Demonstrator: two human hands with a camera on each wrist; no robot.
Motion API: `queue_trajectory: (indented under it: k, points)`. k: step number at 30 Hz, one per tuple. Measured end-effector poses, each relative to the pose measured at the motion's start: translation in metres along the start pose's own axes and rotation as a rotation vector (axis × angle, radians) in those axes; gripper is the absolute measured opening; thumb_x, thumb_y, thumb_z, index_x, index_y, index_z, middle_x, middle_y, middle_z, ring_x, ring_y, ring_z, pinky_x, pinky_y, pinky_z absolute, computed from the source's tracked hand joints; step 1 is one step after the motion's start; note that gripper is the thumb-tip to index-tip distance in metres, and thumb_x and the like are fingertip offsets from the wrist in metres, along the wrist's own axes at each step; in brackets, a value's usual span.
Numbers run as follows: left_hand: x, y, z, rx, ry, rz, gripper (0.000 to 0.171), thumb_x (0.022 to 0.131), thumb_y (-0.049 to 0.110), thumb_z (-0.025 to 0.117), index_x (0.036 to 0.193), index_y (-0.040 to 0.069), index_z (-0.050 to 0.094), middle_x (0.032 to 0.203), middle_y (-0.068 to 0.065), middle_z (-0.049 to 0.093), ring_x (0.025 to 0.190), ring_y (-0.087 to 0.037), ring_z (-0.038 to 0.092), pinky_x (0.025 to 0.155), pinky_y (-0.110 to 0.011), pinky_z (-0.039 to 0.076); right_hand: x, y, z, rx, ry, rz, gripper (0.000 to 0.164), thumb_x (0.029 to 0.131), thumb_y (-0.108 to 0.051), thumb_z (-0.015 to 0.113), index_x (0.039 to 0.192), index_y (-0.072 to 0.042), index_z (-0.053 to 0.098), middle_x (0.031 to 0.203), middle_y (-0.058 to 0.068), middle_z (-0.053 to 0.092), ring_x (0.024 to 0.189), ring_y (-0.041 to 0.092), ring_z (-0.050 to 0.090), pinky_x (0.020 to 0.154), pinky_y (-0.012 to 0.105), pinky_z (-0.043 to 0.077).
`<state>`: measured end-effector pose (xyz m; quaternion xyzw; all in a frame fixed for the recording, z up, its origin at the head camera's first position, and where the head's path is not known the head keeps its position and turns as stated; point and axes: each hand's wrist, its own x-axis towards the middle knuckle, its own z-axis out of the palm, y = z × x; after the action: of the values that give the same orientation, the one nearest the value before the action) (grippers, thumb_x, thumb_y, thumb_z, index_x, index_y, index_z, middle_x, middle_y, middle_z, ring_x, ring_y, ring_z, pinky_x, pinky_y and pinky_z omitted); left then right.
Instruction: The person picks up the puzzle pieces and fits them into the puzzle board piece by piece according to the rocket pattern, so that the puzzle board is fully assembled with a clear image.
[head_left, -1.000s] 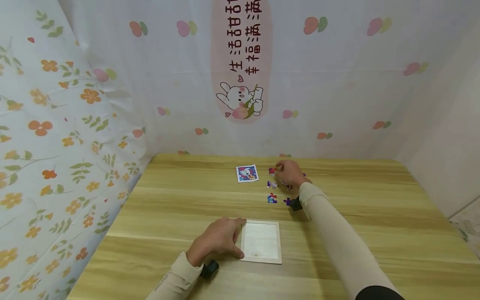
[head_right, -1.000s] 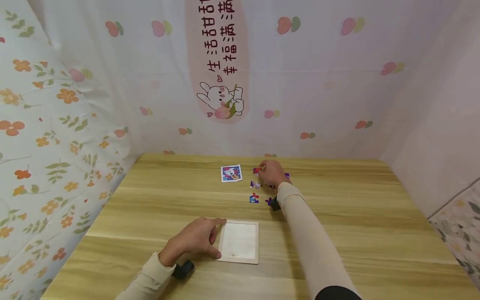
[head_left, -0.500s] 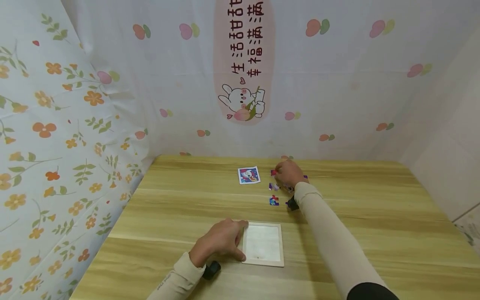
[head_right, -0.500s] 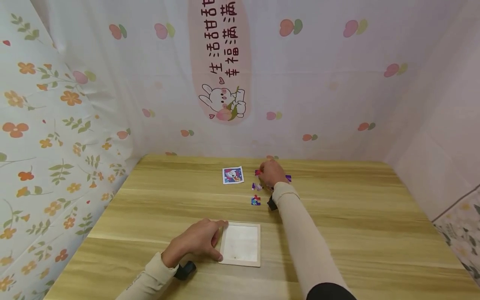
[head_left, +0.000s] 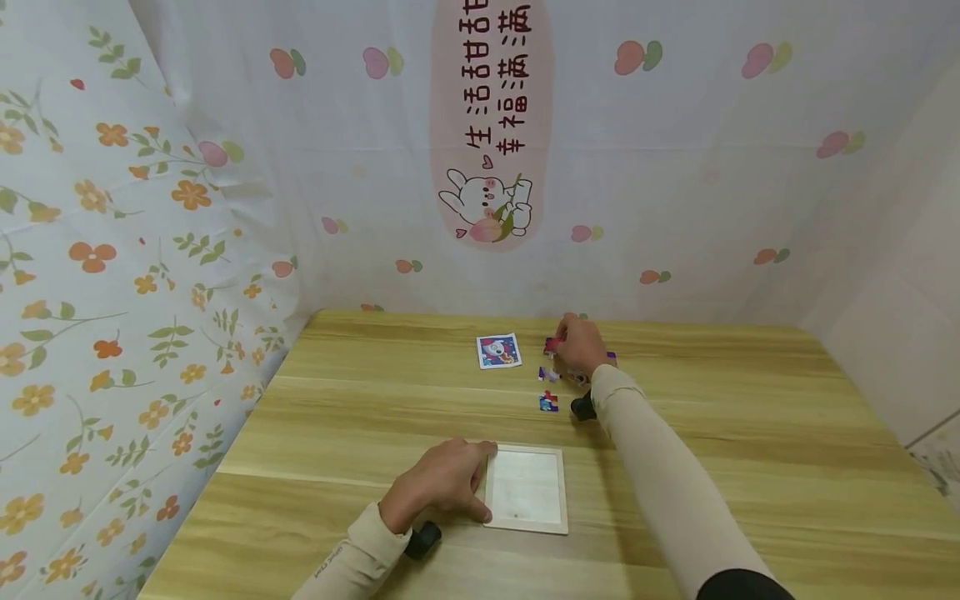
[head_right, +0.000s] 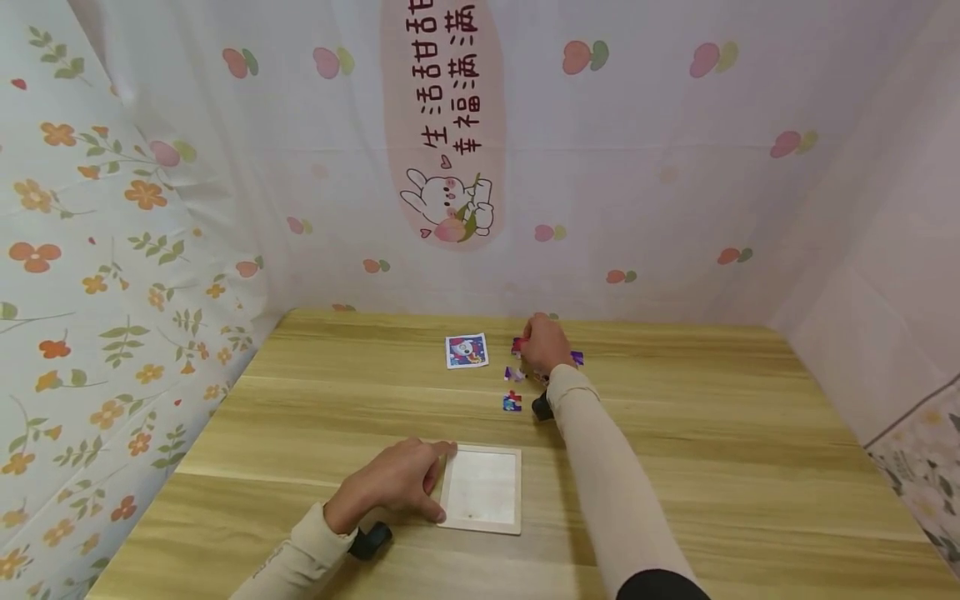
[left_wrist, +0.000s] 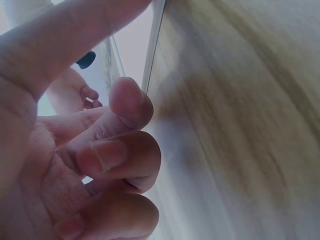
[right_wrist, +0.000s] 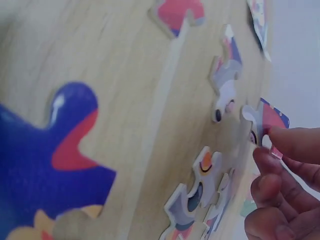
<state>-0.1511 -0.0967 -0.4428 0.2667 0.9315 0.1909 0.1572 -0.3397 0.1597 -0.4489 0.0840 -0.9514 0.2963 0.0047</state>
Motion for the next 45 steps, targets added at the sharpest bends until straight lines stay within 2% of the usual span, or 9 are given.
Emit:
queue_trajectory:
  k: [3,7,9,16,20,27,32,39,45]
  points:
    - [0.000,0.001,0.000,0.006,-0.003,-0.004,0.049,0.064,0.033,0.095,0.091,0.019,0.057,0.056,0.013,0.049,0.053,-0.003,0.045,0.049,-0.021,0.035,-0.004,-0.003,-0.004,0.075,0.008,0.028,0.006,0.094,-0.004,0.059,0.098,-0.002,0.062,0.098,0.020,0.066,0.076,0.026,0.057,0.067,0.033,0.046]
    - [0.000,0.001,-0.001,-0.005,-0.005,-0.013,0.050,0.065,0.033,0.095,0.094,0.018,0.058,0.056,0.012,0.049,0.053,-0.004,0.045,0.049,-0.022,0.034,-0.008,-0.005,-0.008,0.172,0.011,0.061,0.008,0.094,-0.003,0.060,0.098,0.001,0.066,0.136,0.024,0.059,0.094,0.033,0.062,0.077,0.036,0.050]
    - [-0.001,0.000,-0.002,-0.012,-0.005,-0.020,0.049,0.065,0.033,0.094,0.094,0.019,0.057,0.056,0.012,0.049,0.054,-0.004,0.045,0.049,-0.022,0.034,-0.009,-0.005,-0.008,0.215,0.004,0.082,0.009,0.093,-0.005,0.063,0.097,0.001,0.069,0.143,0.022,0.056,0.101,0.035,0.062,0.079,0.036,0.052]
    - [-0.003,-0.004,-0.002,-0.005,-0.012,-0.017,0.048,0.066,0.034,0.094,0.091,0.019,0.055,0.058,0.012,0.049,0.054,-0.004,0.044,0.049,-0.022,0.034,-0.028,-0.008,-0.007,0.359,-0.111,0.154,0.013,0.095,-0.009,0.061,0.103,-0.002,0.069,0.091,0.017,0.069,0.062,0.017,0.052,0.056,0.030,0.044]
    - [-0.002,-0.003,-0.005,0.017,-0.030,-0.009,0.049,0.067,0.034,0.093,0.096,0.018,0.057,0.058,0.012,0.049,0.054,-0.005,0.045,0.049,-0.023,0.034,-0.043,-0.011,-0.007,0.429,-0.182,0.173,0.013,0.097,-0.007,0.059,0.104,-0.001,0.068,0.086,0.015,0.066,0.052,0.014,0.044,0.052,0.029,0.040]
    - [-0.001,-0.002,-0.007,0.018,-0.047,-0.017,0.063,0.066,0.034,0.093,0.116,0.014,0.060,0.061,0.010,0.050,0.057,-0.006,0.045,0.050,-0.023,0.034,-0.068,-0.017,-0.005,0.463,-0.267,0.150,0.009,0.094,-0.005,0.065,0.099,-0.002,0.071,0.089,0.012,0.074,0.054,0.016,0.049,0.054,0.029,0.044]
    - [0.000,-0.005,-0.005,-0.002,-0.053,-0.033,0.078,0.067,0.037,0.093,0.132,0.013,0.058,0.062,0.010,0.051,0.059,-0.006,0.045,0.051,-0.023,0.033,-0.089,-0.026,-0.001,0.476,-0.325,0.111,0.008,0.091,-0.003,0.066,0.095,-0.003,0.073,0.079,0.008,0.071,0.046,0.013,0.040,0.047,0.027,0.035]
    - [0.002,-0.008,-0.004,-0.072,-0.020,-0.018,0.085,0.064,0.036,0.094,0.136,0.008,0.057,0.063,0.009,0.052,0.058,-0.005,0.046,0.052,-0.022,0.034,-0.112,-0.037,0.015,0.534,-0.366,0.105,0.010,0.090,-0.001,0.068,0.095,-0.003,0.076,0.078,0.008,0.074,0.044,0.012,0.038,0.044,0.025,0.032]
    - [0.003,-0.007,-0.003,-0.095,-0.015,-0.002,0.088,0.063,0.036,0.095,0.137,0.008,0.055,0.063,0.011,0.053,0.057,-0.004,0.047,0.052,-0.021,0.034,-0.125,-0.045,0.028,0.480,-0.360,0.099,0.005,0.087,-0.006,0.074,0.090,-0.005,0.077,0.072,0.004,0.073,0.045,0.010,0.040,0.045,0.023,0.033]
